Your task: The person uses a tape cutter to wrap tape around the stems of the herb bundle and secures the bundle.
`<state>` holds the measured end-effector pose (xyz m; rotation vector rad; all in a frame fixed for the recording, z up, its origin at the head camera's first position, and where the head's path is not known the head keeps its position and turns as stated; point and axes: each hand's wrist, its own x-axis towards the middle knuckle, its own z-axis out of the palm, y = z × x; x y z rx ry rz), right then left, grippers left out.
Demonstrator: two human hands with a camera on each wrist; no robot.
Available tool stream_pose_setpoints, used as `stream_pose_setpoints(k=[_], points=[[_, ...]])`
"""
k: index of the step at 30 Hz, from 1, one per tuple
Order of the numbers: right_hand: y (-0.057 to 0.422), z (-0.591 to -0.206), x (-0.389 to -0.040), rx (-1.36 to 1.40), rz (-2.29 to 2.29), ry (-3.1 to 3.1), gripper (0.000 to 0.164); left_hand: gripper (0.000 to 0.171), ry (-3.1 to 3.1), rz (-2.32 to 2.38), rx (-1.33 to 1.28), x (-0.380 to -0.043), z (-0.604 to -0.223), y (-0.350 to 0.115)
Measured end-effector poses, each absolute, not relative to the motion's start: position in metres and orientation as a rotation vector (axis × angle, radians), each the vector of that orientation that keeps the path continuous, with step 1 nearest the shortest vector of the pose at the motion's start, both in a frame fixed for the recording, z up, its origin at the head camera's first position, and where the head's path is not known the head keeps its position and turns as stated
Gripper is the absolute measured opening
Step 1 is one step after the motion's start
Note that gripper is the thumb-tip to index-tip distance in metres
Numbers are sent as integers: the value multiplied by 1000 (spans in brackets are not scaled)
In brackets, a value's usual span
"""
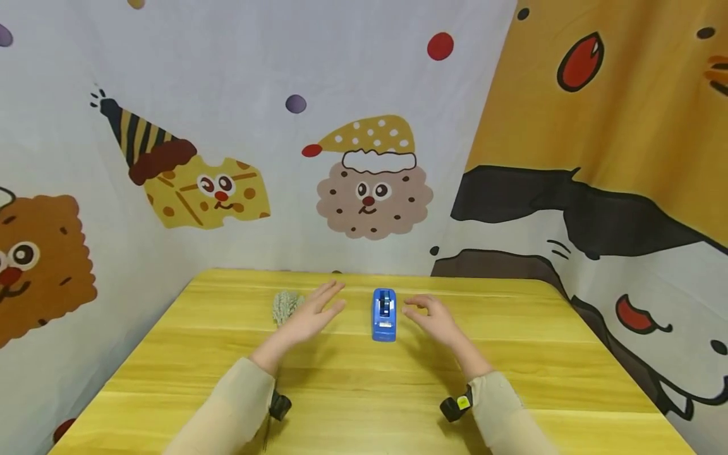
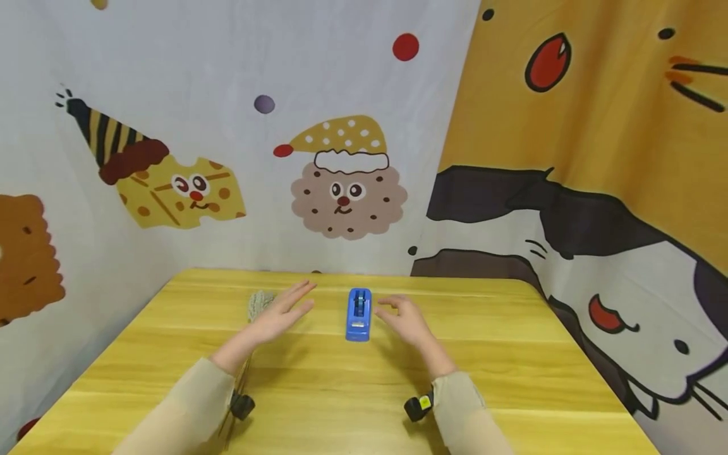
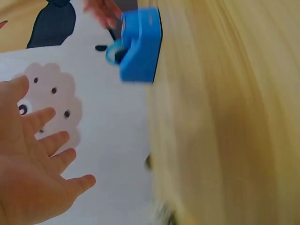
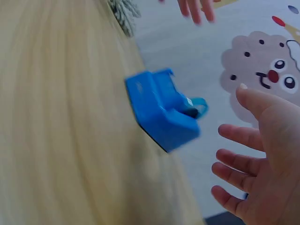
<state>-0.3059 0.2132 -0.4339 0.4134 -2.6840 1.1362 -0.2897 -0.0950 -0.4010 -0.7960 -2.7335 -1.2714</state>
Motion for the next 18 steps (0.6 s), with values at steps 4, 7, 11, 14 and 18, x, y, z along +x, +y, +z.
stream_pose_setpoints(k=[4,7,11,14,18], points=[[192,-447,-311,228,1351,-2586,28,57,-2691,-1547,-741,-298,-411,-66],[181,-456,-313,72,1571,-2489,29,57,-2674,-1721,-654,-304,-421,-50],[171,-465,-312,-123,1824,-2378,33,61,-2643,-1891,-486,-312,-434,-34],[168,-468,-311,-212,1914,-2307,34,60,-2558,-2058,-381,-320,-441,-25],[165,-472,-312,-206,1954,-2268,31,58,-2456,-2246,-335,-331,-449,-15]])
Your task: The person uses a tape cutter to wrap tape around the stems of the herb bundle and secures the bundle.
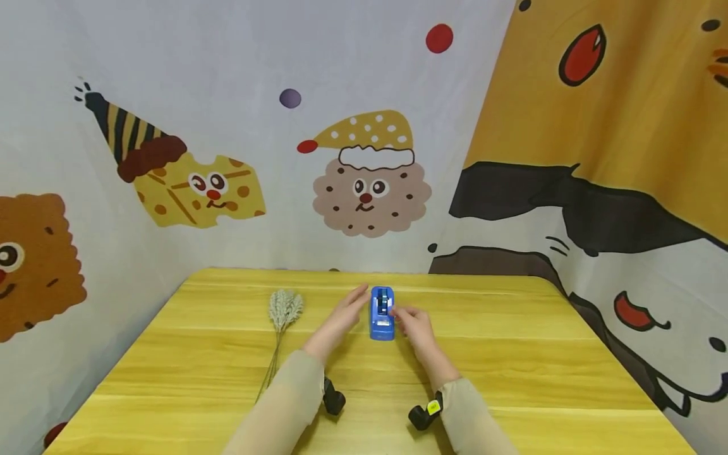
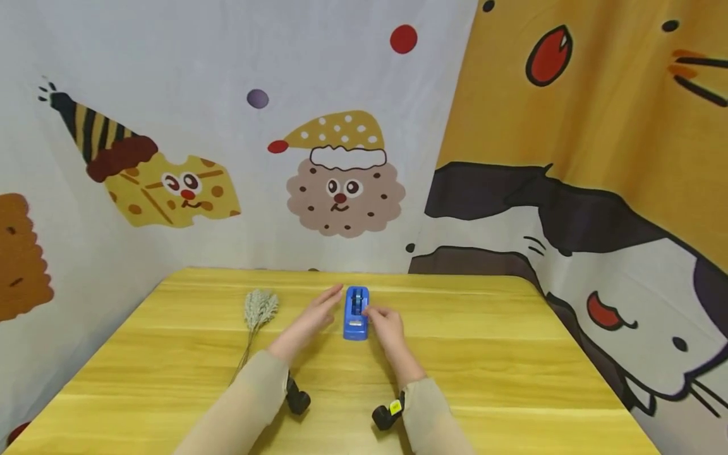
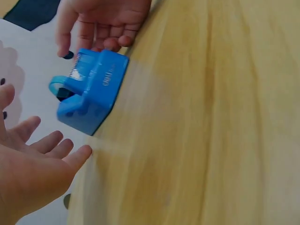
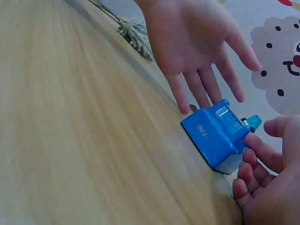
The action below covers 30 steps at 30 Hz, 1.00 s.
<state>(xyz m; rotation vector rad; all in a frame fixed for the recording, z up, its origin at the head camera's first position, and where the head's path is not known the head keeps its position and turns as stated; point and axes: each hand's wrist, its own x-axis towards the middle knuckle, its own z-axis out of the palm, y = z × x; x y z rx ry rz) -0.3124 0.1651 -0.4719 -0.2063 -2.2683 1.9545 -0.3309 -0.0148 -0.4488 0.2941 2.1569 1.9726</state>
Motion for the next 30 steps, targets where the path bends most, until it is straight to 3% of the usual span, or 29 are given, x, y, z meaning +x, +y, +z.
stream_pose_setpoints(k=[17,30], points=[[165,-477,-309,-88,1838,-2411,33,67,1997,1839,358,-343,-463,-9],[169,-476,-309,-52,1909,-2439,35,86,1919,1900,393,-347,-468,-14]])
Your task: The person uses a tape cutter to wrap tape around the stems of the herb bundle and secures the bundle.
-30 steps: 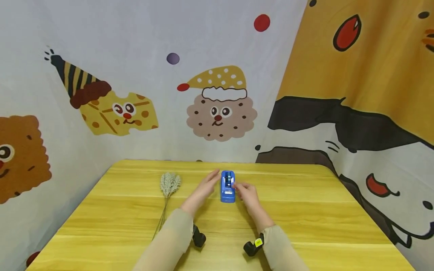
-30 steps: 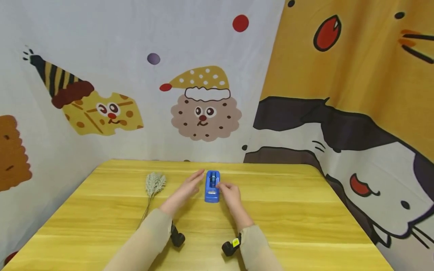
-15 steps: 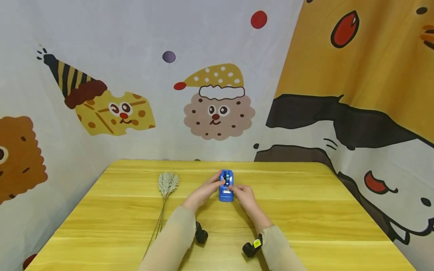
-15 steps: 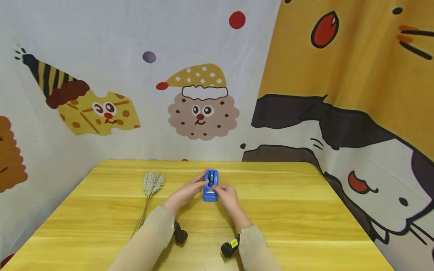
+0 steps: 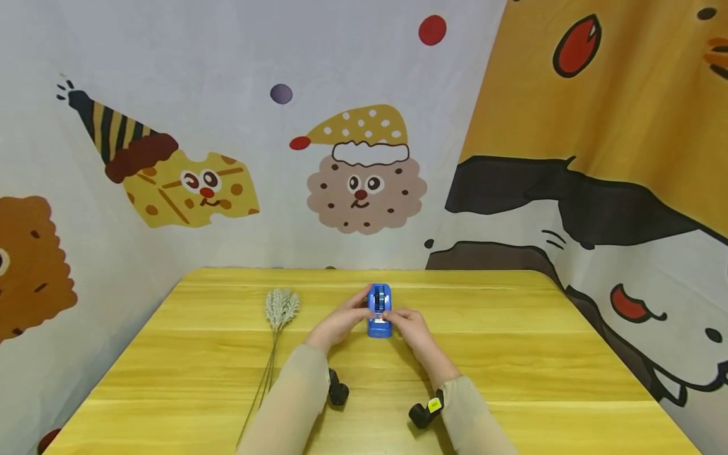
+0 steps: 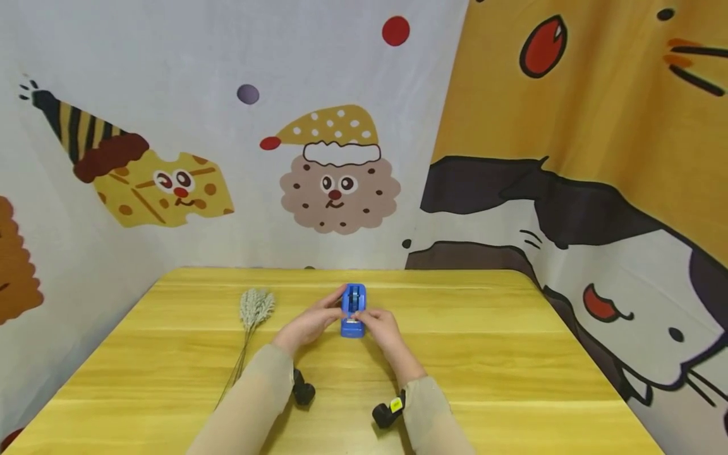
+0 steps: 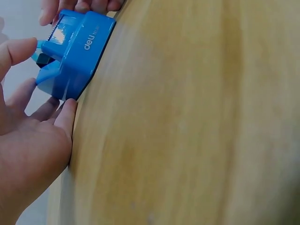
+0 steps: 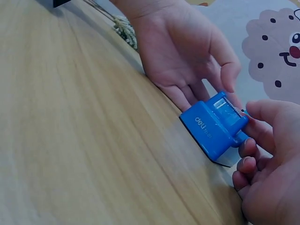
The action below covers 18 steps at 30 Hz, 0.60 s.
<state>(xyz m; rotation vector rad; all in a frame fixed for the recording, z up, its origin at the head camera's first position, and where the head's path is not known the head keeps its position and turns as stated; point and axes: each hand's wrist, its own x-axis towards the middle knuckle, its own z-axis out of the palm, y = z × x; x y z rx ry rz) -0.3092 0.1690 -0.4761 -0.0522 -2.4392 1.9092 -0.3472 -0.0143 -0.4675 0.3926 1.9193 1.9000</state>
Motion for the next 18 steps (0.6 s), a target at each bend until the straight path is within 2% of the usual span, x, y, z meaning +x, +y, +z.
stream_pose_setpoints(k=[9,18], points=[[170,-475,-311,-78,1943,-2500,26,88,1939,1897,402,-346,-469,-13],[168,-472,-313,-117,1977,-2507,25,89,1940,1895,384,-349,-469,-14]])
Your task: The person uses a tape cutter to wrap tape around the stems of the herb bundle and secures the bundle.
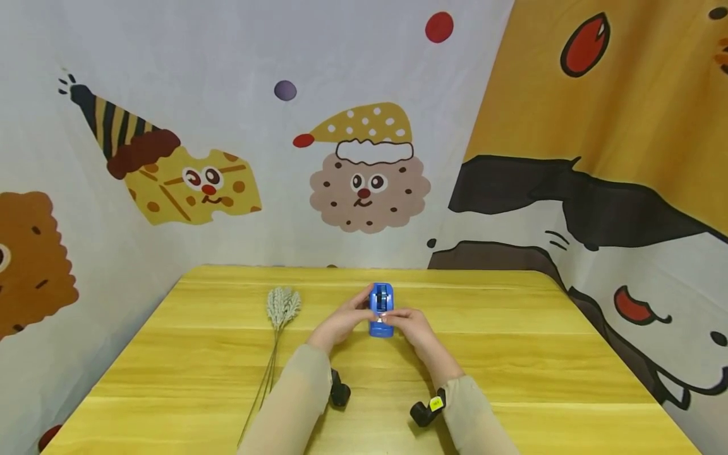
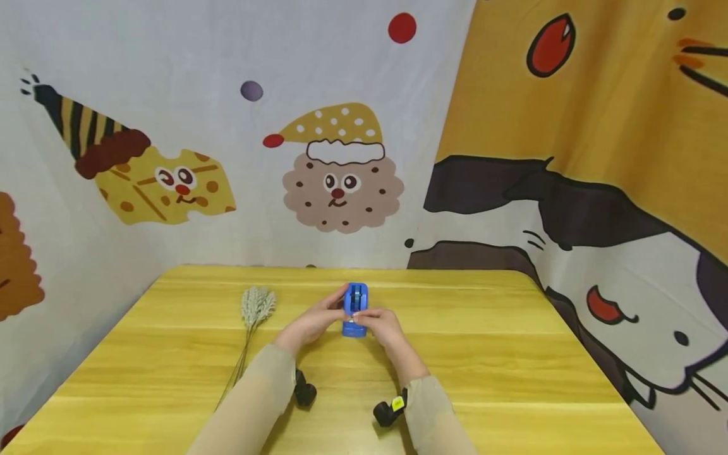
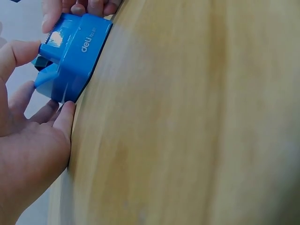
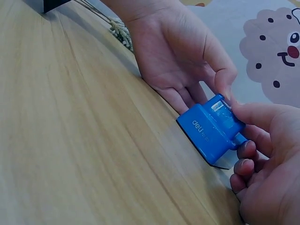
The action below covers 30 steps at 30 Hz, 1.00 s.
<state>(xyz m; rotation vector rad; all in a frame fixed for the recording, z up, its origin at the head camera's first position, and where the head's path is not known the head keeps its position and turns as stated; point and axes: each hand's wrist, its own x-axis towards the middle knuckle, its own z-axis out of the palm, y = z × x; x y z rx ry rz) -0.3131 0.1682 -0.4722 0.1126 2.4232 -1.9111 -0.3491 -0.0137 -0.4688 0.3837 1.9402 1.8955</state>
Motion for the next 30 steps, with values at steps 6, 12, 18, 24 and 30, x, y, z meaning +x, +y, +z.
stream_pose_setpoints(k=[6,12,18,24,30], points=[[166,-471,-315,123,-1934,2404,23,89,1949,1906,390,-350,-469,-15],[164,-471,-316,122,-1975,2372,22,90,1960,1906,393,-348,-468,-16],[165,-471,-317,132,-1986,2347,27,90,1951,1921,388,-348,-468,-15],[168,-471,-319,112,-2013,2312,28,89,1948,1923,387,-348,-468,-15],[168,-471,-318,111,-2032,2280,29,90,1948,1908,374,-347,-466,-15]])
